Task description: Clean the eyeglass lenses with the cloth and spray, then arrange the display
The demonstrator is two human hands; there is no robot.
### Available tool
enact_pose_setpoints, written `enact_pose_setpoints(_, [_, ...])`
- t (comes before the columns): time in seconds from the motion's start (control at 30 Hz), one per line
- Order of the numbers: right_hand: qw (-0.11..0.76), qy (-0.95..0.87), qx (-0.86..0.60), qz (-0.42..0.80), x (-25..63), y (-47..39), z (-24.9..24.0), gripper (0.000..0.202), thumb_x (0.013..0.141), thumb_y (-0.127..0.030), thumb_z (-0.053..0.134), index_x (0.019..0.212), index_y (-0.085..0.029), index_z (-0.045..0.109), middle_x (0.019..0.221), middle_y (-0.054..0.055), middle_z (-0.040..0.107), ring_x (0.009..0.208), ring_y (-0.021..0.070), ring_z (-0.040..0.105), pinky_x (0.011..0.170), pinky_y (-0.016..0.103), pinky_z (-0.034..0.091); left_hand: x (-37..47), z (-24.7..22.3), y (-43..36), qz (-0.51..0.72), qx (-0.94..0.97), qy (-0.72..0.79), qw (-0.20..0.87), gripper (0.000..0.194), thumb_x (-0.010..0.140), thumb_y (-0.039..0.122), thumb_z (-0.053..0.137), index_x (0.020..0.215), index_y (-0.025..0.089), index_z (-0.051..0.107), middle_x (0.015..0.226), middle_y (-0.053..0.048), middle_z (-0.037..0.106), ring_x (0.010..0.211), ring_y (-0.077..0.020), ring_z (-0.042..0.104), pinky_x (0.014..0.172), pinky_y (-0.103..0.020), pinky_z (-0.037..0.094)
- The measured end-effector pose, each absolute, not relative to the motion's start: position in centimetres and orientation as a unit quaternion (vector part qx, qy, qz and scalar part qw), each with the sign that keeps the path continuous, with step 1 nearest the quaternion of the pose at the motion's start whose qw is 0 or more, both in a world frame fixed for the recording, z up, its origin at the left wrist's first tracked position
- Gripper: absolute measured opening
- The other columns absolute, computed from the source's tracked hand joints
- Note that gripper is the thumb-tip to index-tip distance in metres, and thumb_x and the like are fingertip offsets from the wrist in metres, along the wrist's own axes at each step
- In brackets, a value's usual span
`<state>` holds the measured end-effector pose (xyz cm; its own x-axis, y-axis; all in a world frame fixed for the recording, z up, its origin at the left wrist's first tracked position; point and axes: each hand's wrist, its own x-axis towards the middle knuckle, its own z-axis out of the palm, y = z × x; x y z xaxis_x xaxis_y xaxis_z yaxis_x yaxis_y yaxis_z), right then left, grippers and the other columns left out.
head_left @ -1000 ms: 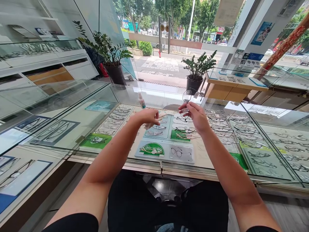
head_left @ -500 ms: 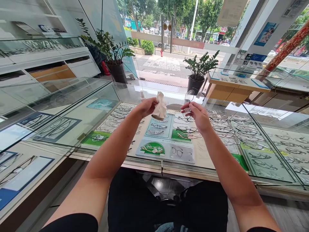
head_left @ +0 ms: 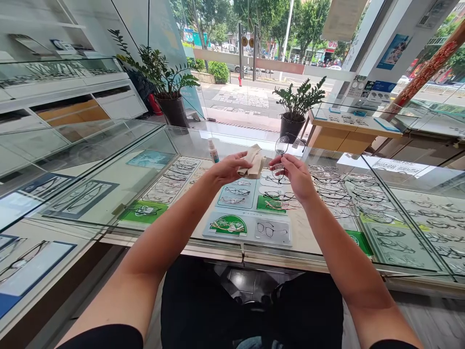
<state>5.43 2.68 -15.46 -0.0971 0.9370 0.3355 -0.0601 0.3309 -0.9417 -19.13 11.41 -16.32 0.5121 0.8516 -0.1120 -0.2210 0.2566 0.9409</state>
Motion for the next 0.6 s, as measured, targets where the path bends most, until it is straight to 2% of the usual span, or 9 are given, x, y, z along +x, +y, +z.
enact_pose_setpoints(0.1, [0.563, -0.592, -0.365, 0.446, 5.2, 2.7, -15.6, 0.037, 0.101, -0.064, 0.074, 0.097, -0.029, 0.082, 0.114, 0.005, 0.084, 0.104, 0.0216, 0.075, 0.089, 0.037, 0.058, -18.5, -16.5, 10.9, 0.374, 0.482, 0.321, 0.724, 0.084, 0.070, 0.003, 0.083, 0.152, 0.014, 0.066, 0.112, -0.012, 0.083, 0.091, -0.0226, 0.078, 0.074, -0.031, 0.063])
enact_pose_setpoints(0.2, [0.564, -0.596, -0.349, 0.452, 4.9, 2.6, -15.6, 0.039, 0.101, -0.068, 0.075, 0.097, -0.029, 0.082, 0.110, 0.005, 0.083, 0.110, 0.0244, 0.075, 0.103, 0.043, 0.060, -17.9, -16.7, 10.4, 0.374, 0.476, 0.306, 0.734, 0.099, 0.070, 0.003, 0.085, 0.163, 0.014, 0.054, 0.112, -0.011, 0.082, 0.092, -0.0231, 0.079, 0.078, -0.032, 0.062])
enact_pose_setpoints(0.27, [0.563, -0.605, -0.336, 0.453, 4.7, 2.5, -15.6, 0.041, 0.102, -0.070, 0.073, 0.096, -0.030, 0.081, 0.109, 0.005, 0.082, 0.114, 0.0262, 0.075, 0.113, 0.048, 0.060, -17.5, -16.9, 10.1, 0.381, 0.477, 0.292, 0.736, 0.110, 0.069, 0.001, 0.088, 0.168, 0.015, 0.044, 0.110, -0.011, 0.081, 0.091, -0.0234, 0.079, 0.080, -0.033, 0.062])
enact_pose_setpoints(0.37, [0.557, -0.612, -0.319, 0.461, 4.5, 2.3, -15.6, 0.039, 0.104, -0.068, 0.071, 0.097, -0.031, 0.080, 0.110, 0.005, 0.081, 0.117, 0.0266, 0.074, 0.116, 0.050, 0.060, -17.1, -17.5, 10.0, 0.387, 0.482, 0.278, 0.735, 0.120, 0.066, -0.003, 0.088, 0.172, 0.018, 0.035, 0.107, -0.009, 0.081, 0.091, -0.0246, 0.080, 0.081, -0.034, 0.061])
enact_pose_setpoints(0.47, [0.555, -0.607, -0.310, 0.477, 4.4, 2.1, -15.6, 0.036, 0.104, -0.066, 0.072, 0.098, -0.031, 0.081, 0.108, 0.004, 0.082, 0.116, 0.0262, 0.075, 0.115, 0.049, 0.061, -16.9, -18.0, 10.0, 0.380, 0.490, 0.261, 0.740, 0.119, 0.065, -0.004, 0.087, 0.170, 0.020, 0.036, 0.103, -0.006, 0.080, 0.086, -0.0223, 0.079, 0.077, -0.032, 0.058])
enact_pose_setpoints(0.6, [0.555, -0.614, -0.312, 0.467, 4.3, 1.9, -15.5, 0.038, 0.102, -0.066, 0.073, 0.094, -0.030, 0.081, 0.110, 0.004, 0.083, 0.115, 0.0258, 0.075, 0.115, 0.047, 0.058, -16.8, -18.0, 9.7, 0.371, 0.498, 0.239, 0.746, 0.103, 0.069, -0.001, 0.082, 0.163, 0.024, 0.048, 0.101, -0.003, 0.078, 0.082, -0.0188, 0.076, 0.074, -0.029, 0.054])
